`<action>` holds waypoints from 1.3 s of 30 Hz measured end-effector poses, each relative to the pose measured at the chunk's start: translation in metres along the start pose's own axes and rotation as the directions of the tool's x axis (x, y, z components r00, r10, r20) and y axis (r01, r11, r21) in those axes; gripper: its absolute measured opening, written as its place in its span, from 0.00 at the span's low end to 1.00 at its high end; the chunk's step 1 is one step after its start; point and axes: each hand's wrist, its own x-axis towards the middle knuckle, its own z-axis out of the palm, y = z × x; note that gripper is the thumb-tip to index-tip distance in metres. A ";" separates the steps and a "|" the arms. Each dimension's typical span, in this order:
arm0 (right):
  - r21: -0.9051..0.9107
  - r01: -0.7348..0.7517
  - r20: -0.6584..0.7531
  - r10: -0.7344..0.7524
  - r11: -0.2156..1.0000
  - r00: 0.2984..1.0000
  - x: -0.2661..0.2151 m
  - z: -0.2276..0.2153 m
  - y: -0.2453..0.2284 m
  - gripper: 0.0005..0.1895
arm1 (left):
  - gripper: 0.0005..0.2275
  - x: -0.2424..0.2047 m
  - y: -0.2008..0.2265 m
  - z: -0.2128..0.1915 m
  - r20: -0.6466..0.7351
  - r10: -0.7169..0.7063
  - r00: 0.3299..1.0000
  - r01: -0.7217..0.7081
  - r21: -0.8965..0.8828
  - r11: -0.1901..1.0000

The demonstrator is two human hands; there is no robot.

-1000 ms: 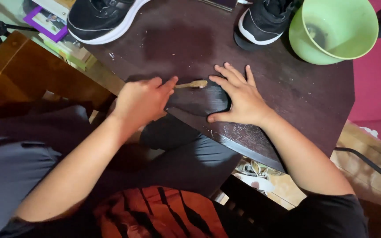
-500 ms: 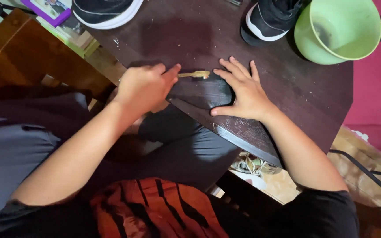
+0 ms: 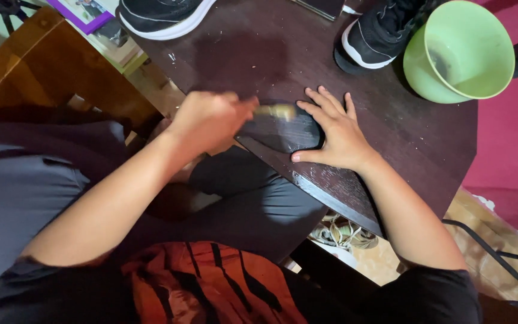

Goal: Applying glue to a shoe insole with a brush as part of a shoe repair process.

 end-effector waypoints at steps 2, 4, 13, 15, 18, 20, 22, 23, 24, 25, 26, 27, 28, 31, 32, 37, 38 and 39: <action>-0.003 0.002 0.003 -0.002 1.000 1.000 -0.001 0.001 0.000 0.56 | 0.09 -0.003 0.000 -0.004 0.010 0.000 1.000 0.000 -0.040 0.999; -0.004 0.001 0.007 -0.001 1.000 1.000 0.001 0.000 0.000 0.56 | 0.10 -0.001 0.001 -0.011 0.023 0.004 1.000 -0.002 -0.084 0.996; 0.008 0.002 0.018 -0.002 1.000 1.000 -0.001 -0.003 0.000 0.56 | 0.11 -0.002 0.003 -0.021 0.007 0.079 0.997 -0.078 -0.037 0.996; 0.020 0.003 0.032 -0.004 1.000 0.999 -0.001 -0.003 0.002 0.55 | 0.15 0.001 0.006 -0.031 0.120 0.244 0.962 -0.217 -0.201 0.955; 0.026 -0.003 0.043 0.002 1.000 0.999 0.000 -0.004 0.008 0.56 | 0.13 -0.004 -0.006 -0.010 0.040 0.129 0.991 -0.126 -0.068 0.990; 0.015 0.002 0.050 -0.002 1.000 0.999 -0.001 -0.007 0.007 0.56 | 0.13 -0.005 -0.003 -0.008 0.021 0.137 0.990 -0.135 -0.070 0.988; 0.005 0.003 0.059 -0.003 1.000 0.998 -0.002 -0.007 0.002 0.56 | 0.13 -0.004 -0.001 -0.011 0.001 0.144 0.990 -0.143 -0.076 0.987; 0.003 -0.015 0.041 0.014 1.000 0.999 -0.002 -0.007 -0.002 0.59 | 0.13 -0.002 0.000 -0.015 0.042 0.128 0.991 -0.122 -0.125 0.985; 0.000 -0.030 0.020 0.030 1.000 0.999 -0.001 -0.008 -0.006 0.62 | 0.14 0.002 0.000 -0.019 0.081 0.115 0.990 -0.100 -0.169 0.981; -0.004 -0.028 0.018 0.028 1.000 0.999 -0.001 -0.006 -0.008 0.62 | 0.14 0.001 -0.002 -0.017 0.076 0.114 0.991 -0.100 -0.167 0.981; 0.014 -0.041 -0.009 0.041 0.999 0.999 -0.001 -0.004 -0.010 0.65 | 0.14 0.001 -0.004 -0.016 0.116 0.089 0.989 -0.065 -0.198 0.978; 0.034 -0.053 -0.036 0.054 0.998 0.998 0.000 -0.002 -0.012 0.68 | 0.14 0.000 -0.006 -0.014 0.156 0.065 0.986 -0.028 -0.227 0.973; 0.034 -0.053 -0.035 0.054 0.998 0.998 -0.001 -0.003 -0.009 0.68 | 0.14 0.001 -0.007 -0.015 0.157 0.065 0.985 -0.028 -0.228 0.973; 0.099 -0.031 -0.030 0.034 0.995 0.999 -0.002 -0.004 -0.001 0.65 | 0.16 0.002 -0.007 -0.018 0.306 0.096 0.947 -0.012 -0.265 0.964; 0.103 -0.015 -0.025 0.018 0.995 1.000 -0.002 -0.004 0.002 0.63 | 0.15 0.002 -0.006 -0.020 0.310 0.061 0.949 0.008 -0.217 0.976; 0.106 0.008 -0.022 -0.006 0.994 1.000 -0.003 -0.002 0.009 0.59 | 0.16 0.006 -0.006 -0.028 0.330 0.014 0.944 0.044 -0.167 0.985; 0.112 0.010 -0.017 -0.008 0.994 1.000 -0.003 -0.002 0.009 0.59 | 0.16 0.008 -0.006 -0.029 0.413 0.083 0.907 0.036 -0.273 0.961; 0.118 0.011 -0.012 -0.010 0.993 1.000 -0.002 -0.003 0.010 0.58 | 0.15 0.010 -0.006 -0.029 0.484 0.160 0.860 0.040 -0.376 0.926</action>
